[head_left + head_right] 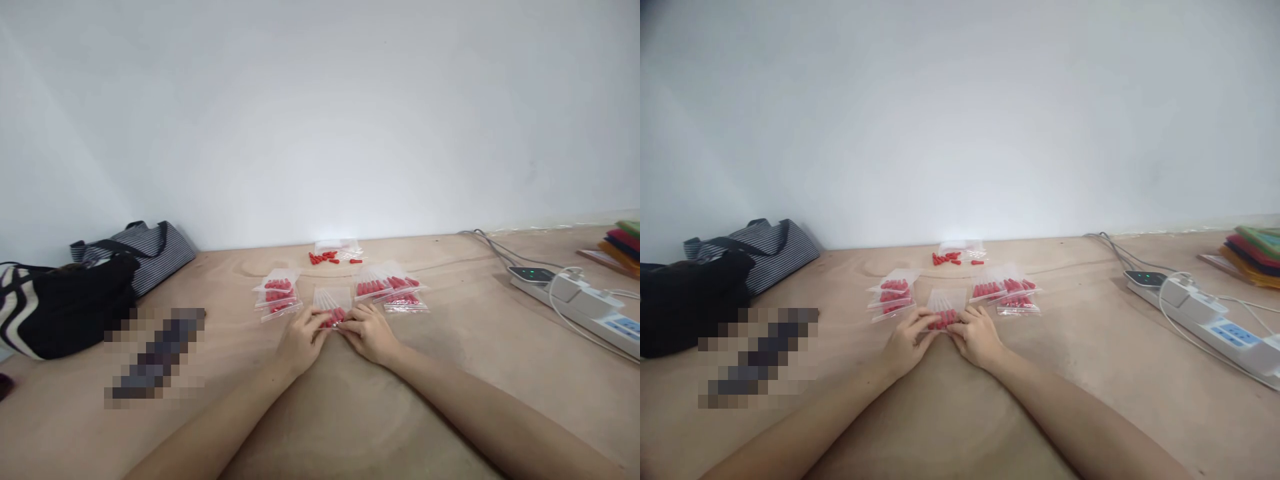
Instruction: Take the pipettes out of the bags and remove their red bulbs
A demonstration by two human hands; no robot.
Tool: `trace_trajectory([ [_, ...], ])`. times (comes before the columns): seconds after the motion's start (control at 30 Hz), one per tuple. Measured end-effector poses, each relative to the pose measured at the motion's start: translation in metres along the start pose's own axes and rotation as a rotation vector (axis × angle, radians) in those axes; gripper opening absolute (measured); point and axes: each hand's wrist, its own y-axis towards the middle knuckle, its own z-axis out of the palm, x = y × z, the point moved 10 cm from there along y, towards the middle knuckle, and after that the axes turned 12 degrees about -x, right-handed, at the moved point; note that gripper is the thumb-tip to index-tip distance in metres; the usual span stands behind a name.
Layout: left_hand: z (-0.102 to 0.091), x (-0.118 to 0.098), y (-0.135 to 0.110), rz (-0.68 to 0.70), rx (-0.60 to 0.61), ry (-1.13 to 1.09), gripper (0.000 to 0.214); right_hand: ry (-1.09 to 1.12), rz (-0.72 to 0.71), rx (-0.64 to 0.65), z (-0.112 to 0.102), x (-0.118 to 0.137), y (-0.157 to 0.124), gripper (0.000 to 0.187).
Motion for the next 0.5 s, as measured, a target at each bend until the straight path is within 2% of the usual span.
trace_trajectory([
  [0.07,-0.011,0.026,-0.004,-0.268,-0.072,0.051,0.018,0.022,0.076,-0.023,-0.001,-0.011,0.001,0.017],
  [0.1,-0.012,0.039,-0.009,-0.422,-0.067,0.045,0.021,0.040,0.125,-0.036,-0.001,-0.017,0.001,0.018],
  [0.17,-0.001,0.059,-0.025,-0.737,0.050,-0.084,0.031,0.073,0.213,-0.057,-0.002,-0.028,0.002,0.021],
  [0.27,0.031,0.060,-0.046,-1.097,0.265,-0.452,0.041,0.069,0.228,-0.093,-0.004,-0.030,0.004,0.023],
  [0.3,0.038,0.057,-0.046,-1.143,0.287,-0.553,0.040,0.050,0.198,-0.107,-0.006,-0.026,0.005,0.021],
  [0.33,0.042,0.055,-0.042,-1.127,0.281,-0.615,0.038,0.027,0.157,-0.116,-0.008,-0.021,0.006,0.019],
  [0.43,0.041,0.055,-0.023,-0.899,0.194,-0.587,0.029,-0.043,0.029,-0.112,-0.009,-0.005,0.007,0.015],
  [0.5,0.033,0.059,-0.019,-0.809,0.127,-0.509,0.023,-0.077,-0.019,-0.102,-0.008,0.001,0.007,0.015],
])
